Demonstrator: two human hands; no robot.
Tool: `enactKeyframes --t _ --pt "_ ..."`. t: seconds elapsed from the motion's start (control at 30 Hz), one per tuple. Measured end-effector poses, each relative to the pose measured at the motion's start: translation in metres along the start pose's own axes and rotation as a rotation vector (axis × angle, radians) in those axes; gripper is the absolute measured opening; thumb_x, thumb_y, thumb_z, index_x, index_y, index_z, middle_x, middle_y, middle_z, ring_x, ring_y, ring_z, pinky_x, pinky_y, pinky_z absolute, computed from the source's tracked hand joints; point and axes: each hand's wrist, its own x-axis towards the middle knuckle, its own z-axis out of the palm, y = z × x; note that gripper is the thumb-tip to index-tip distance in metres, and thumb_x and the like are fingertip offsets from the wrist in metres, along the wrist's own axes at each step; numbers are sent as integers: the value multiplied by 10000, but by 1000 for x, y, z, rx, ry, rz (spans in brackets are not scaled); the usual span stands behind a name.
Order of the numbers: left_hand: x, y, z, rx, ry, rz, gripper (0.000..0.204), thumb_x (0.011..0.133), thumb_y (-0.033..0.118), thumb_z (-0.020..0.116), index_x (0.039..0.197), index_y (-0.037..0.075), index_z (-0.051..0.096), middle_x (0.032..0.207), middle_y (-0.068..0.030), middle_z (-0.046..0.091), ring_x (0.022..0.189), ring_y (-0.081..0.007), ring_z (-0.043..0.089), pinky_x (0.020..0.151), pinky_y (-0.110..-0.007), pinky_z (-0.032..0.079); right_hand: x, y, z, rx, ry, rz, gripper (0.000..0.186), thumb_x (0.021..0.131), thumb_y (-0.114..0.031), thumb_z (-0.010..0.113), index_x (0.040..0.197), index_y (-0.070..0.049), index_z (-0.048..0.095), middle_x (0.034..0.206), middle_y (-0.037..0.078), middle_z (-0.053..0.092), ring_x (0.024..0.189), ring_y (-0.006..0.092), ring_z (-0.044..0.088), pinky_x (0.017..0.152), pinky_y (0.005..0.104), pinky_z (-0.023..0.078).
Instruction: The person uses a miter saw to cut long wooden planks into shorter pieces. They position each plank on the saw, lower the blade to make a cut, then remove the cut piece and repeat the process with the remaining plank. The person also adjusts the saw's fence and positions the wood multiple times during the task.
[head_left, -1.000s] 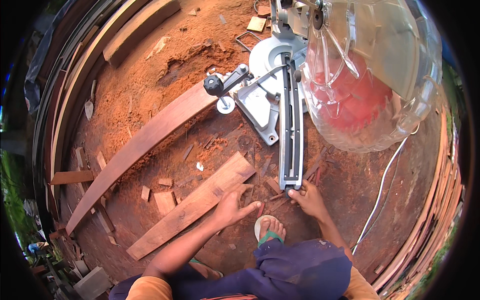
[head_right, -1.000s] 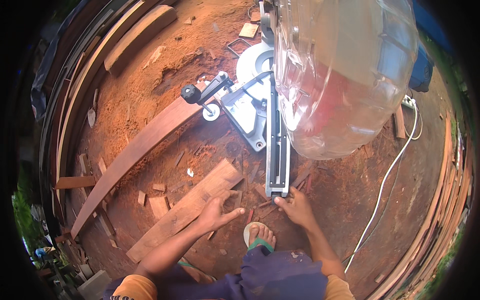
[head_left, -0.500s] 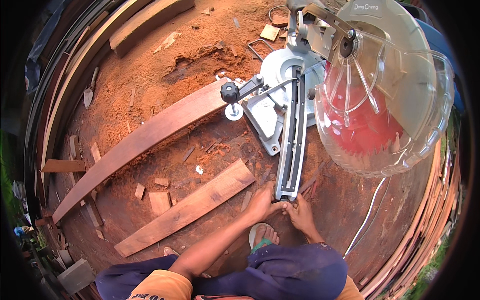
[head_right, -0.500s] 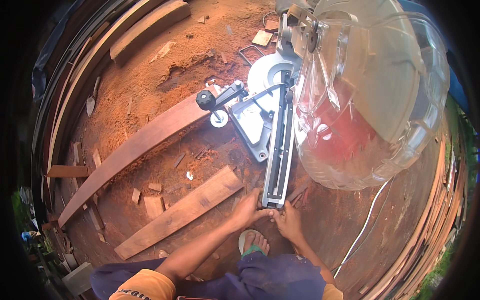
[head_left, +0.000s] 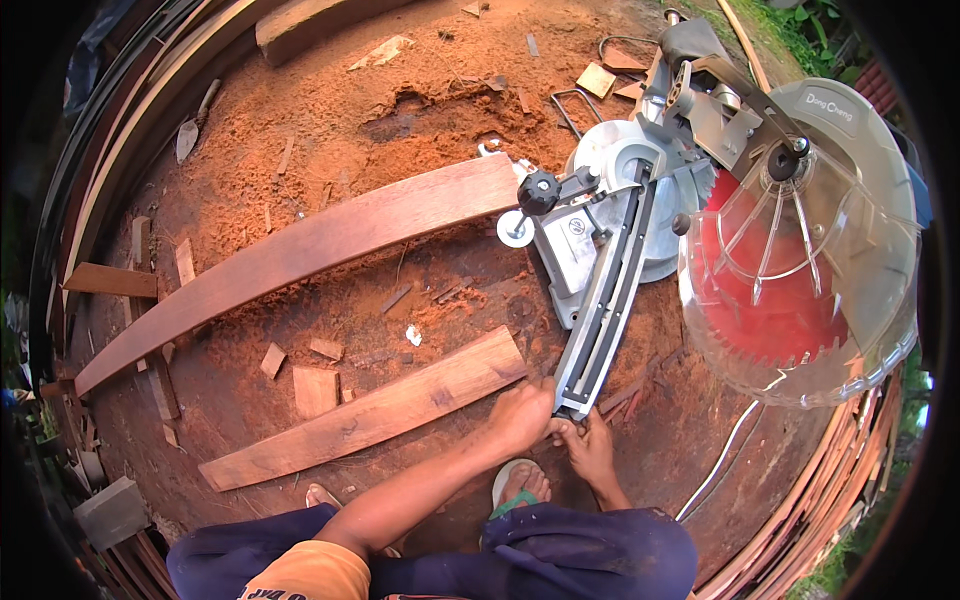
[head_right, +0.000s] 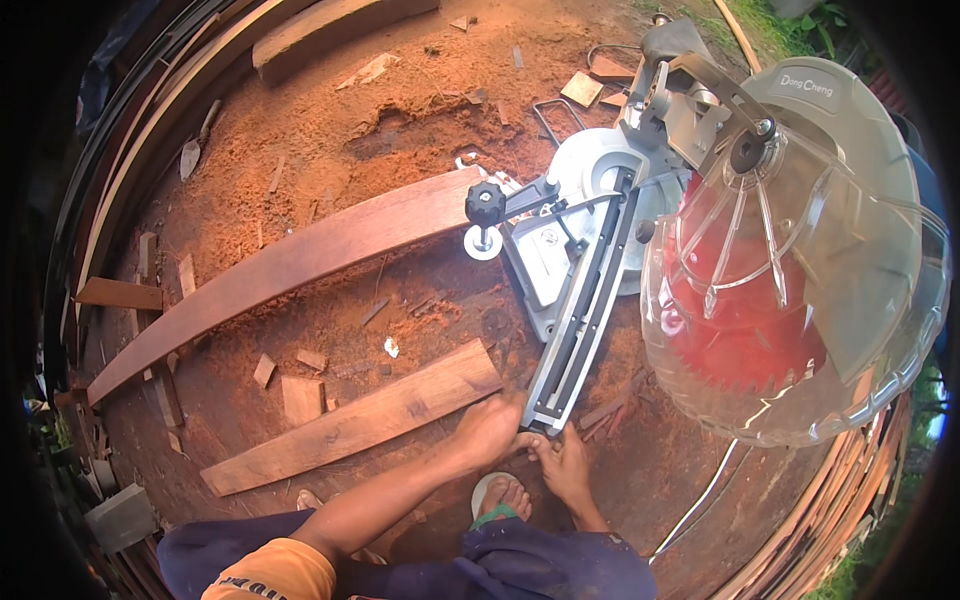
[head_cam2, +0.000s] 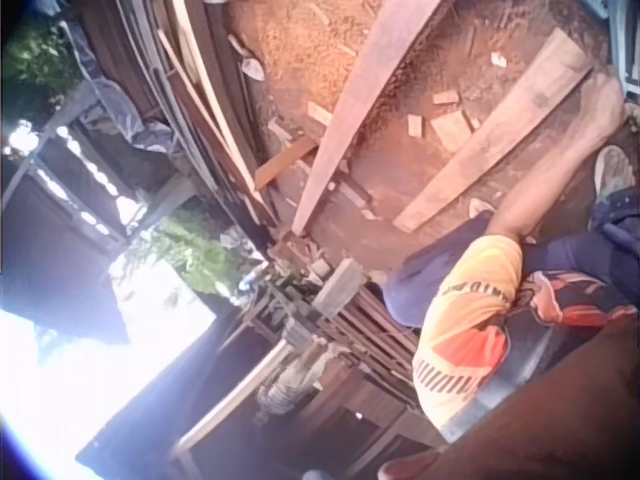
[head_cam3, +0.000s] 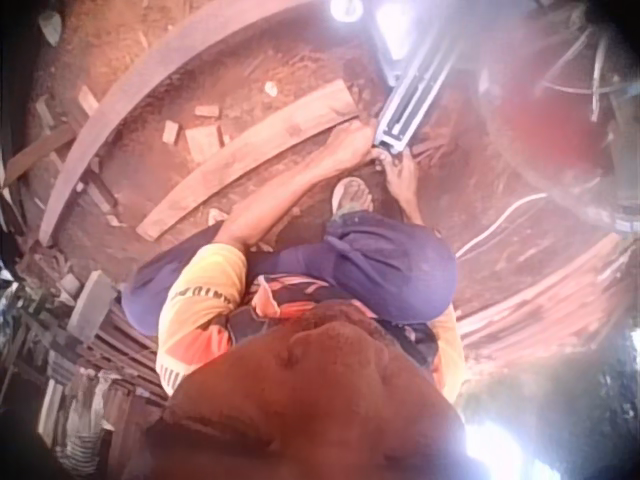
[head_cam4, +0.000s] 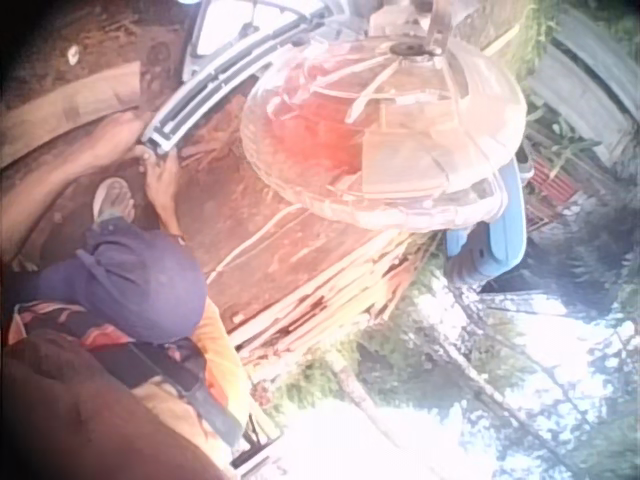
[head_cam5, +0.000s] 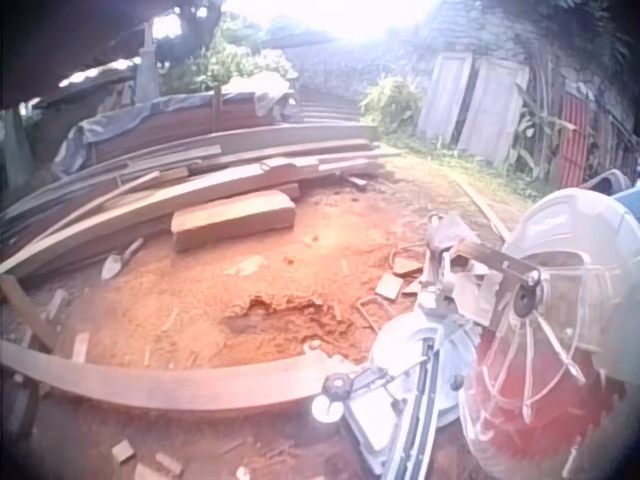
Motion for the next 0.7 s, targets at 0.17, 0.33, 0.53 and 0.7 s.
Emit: enactKeyframes --t 0.17,0.33,0.53,0.7 --pt "-2 -2 -6 1 11 0 590 805 311 876 1120 -83 569 987 -291 714 950 -479 714 774 -524 589 2 -5 6 -26 -4 -3 323 1034 -87 648 1307 37 526 1028 110 708 843 143 720 703 279 605" --pt "-3 -4 -5 11 21 2 600 789 327 885 1117 -74 583 998 -290 711 952 -470 713 781 -529 581 0 4 6 -45 9 -10 313 1039 -108 648 1293 34 533 1015 103 707 830 139 714 693 278 598" --pt "1 -13 -5 42 93 100 570 764 366 899 1048 -57 644 971 -259 707 976 -450 695 826 -529 550 5 8 7 -49 23 -2 319 1033 -144 661 1271 30 540 981 112 726 805 144 731 665 288 581" --pt "4 -14 -11 101 104 171 631 720 463 905 1013 -44 668 953 -250 700 965 -435 675 844 -530 523 3 14 6 -91 45 11 334 1019 -162 670 1258 27 534 923 123 747 781 167 754 665 313 587"
